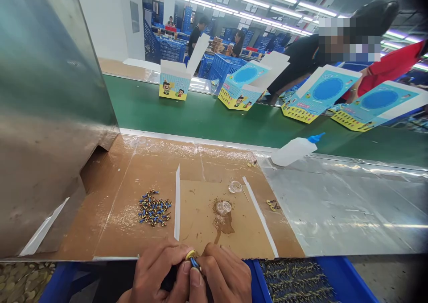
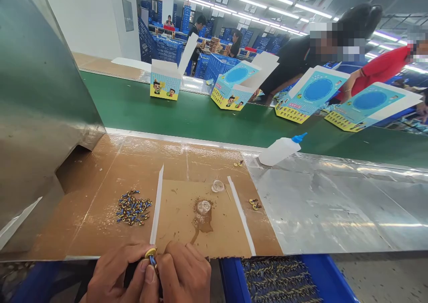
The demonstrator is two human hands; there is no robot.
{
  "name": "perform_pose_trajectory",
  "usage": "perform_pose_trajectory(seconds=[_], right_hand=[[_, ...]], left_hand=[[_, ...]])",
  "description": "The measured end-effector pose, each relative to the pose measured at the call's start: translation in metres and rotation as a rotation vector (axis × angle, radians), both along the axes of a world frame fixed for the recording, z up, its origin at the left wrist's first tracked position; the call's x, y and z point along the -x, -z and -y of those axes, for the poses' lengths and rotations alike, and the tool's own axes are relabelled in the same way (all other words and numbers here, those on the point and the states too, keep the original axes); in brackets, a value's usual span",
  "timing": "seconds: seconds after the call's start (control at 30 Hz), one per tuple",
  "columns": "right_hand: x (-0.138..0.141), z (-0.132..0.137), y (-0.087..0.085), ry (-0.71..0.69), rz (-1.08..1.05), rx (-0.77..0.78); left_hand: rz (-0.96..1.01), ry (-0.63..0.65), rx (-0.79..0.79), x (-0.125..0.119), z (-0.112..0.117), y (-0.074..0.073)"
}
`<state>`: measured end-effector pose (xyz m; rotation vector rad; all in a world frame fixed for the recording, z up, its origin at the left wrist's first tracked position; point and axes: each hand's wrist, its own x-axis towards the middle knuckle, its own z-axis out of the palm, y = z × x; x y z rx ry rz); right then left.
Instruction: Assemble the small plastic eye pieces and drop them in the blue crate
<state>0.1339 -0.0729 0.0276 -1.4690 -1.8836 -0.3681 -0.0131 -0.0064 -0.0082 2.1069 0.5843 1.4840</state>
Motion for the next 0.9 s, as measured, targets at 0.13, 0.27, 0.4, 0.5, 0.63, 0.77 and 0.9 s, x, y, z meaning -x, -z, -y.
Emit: perform_pose_trajectory(seconds=[0.13,0.27,0.4,0.5,0.63,0.77,0.9], right_hand=[[-0.001,0.001,0.006,-0.027,-0.051,0.065],[0.002,-0.001,0.014,-0.031,-0.174,0.017],[0.009,0.000,0.008,0.014,-0.261,0.180],[0.013,0.001,-0.004,0.049,-0.312,0.200],[0.011,-0.002,-0.018,0.015,-0.305,0.237],[0.007,-0.006,-0.027,-0.041,-0.272,0.250],[0.006,-0.007,-0.025,-0.057,-0.285,0.252]], left_hand=[[0.014,-0.019,0.003,-0.001,-0.002,-0.006],[0.004,-0.014,0.032,-0.004,-0.002,-0.011],[-0.048,-0.046,0.056,-0.004,-0.001,-0.007],[-0.081,-0.054,0.050,-0.002,0.000,-0.004],[-0.090,-0.078,0.027,-0.001,-0.001,-0.003],[-0.108,-0.072,-0.009,0.000,-0.003,-0.004],[-0.112,-0.055,-0.037,0.001,-0.003,-0.006]])
